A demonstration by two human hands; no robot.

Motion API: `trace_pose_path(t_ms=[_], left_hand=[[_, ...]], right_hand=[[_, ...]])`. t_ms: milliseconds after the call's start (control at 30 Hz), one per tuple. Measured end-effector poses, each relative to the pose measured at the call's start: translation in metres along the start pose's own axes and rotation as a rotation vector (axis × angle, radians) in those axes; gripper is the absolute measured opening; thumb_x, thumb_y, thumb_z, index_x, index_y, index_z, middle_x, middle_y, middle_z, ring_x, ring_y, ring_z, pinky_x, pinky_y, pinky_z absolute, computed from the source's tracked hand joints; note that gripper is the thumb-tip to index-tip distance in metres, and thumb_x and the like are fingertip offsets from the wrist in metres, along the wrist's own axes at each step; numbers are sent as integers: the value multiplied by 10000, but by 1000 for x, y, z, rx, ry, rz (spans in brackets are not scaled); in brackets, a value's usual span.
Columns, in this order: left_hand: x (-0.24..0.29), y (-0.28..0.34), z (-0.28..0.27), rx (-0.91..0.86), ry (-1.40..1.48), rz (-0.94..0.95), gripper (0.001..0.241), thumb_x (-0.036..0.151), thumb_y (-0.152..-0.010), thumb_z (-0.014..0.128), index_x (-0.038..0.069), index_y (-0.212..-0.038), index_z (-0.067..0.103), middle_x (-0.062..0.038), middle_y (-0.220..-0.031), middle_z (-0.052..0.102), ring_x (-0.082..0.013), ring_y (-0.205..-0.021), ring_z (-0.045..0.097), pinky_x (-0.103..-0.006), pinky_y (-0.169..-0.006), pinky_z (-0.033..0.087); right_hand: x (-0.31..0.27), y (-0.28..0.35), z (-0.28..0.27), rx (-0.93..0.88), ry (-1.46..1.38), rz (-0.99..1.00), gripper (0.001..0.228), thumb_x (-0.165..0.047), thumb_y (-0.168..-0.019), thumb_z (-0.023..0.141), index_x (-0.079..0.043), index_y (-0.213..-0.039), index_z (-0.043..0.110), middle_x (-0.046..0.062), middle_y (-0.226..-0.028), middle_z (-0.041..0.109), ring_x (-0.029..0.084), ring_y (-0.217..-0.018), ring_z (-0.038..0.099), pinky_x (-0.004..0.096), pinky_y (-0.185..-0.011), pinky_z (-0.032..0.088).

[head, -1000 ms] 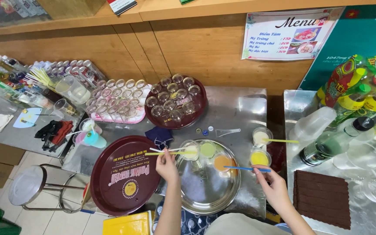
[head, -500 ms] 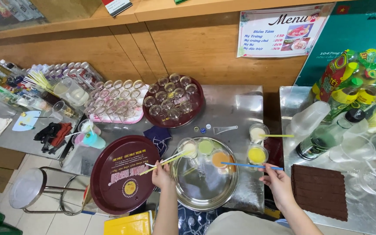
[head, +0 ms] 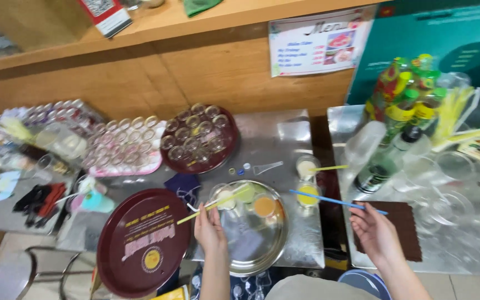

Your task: The person arranges several small plastic cups containing different colored liquids onto a metal tray. They then pick up a glass, stir its contents with a spoon, and add a dark liquid from a bottle into the glass using the spoon.

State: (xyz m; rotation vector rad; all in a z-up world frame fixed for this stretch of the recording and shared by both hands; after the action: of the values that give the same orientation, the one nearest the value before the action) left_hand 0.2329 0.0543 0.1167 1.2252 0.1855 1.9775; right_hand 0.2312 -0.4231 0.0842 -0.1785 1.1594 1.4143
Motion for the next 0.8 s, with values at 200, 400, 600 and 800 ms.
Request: trace_pose_path(t_ms=[200, 400, 600, 800], left_hand=[[-94, 53, 84, -178, -38, -87, 119, 138, -922, 755, 71, -995, 688, -99, -1048, 747, -185, -1018, 715, -339, -940, 617], [-170, 164, 162, -346, -202, -222, 290, 167, -955, 685, 25, -1208, 688, -126, -1170, 737, -198, -1075, 710, -311, -994, 584], [-195, 257, 199, -542, -257, -122, 312, 233, -947, 677, 1, -1149, 731, -138, -1055, 769, -197, -1063, 731, -358, -1013, 611], [-215, 327, 225, -884, -446, 82, 222, 229, -977, 655, 87, -1116, 754, -80, -1161, 795, -159, -1098, 749, -276, -957, 585]], right_hand=[[-80, 19, -117, 193, -56, -217, 172, -311, -1077, 590, -156, -1141, 628, 117, -1062, 734, 169, -846, 704, 228, -772, 543], [-142, 60, -185, 442, -38, -435, 173, -302, -1093, 609, -129, -1100, 618, 107, -1032, 742, 139, -802, 717, 210, -746, 538], [-173, 76, -172, 541, -62, -503, 156, -257, -1103, 583, -106, -1078, 612, 102, -1022, 741, 152, -798, 729, 225, -780, 553], [-183, 57, -167, 521, -20, -562, 166, -268, -1105, 568, -102, -1108, 569, 115, -1034, 725, 152, -796, 706, 215, -747, 502]])
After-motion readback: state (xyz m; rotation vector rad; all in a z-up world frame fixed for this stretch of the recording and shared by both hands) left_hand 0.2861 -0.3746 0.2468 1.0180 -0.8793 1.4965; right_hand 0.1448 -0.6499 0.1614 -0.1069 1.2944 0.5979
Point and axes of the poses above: each hand's wrist, its own y-axis away from the middle knuckle, its own z-axis out of the palm, x = y × z, the point moved 8 cm from there along -y, towards the middle knuckle
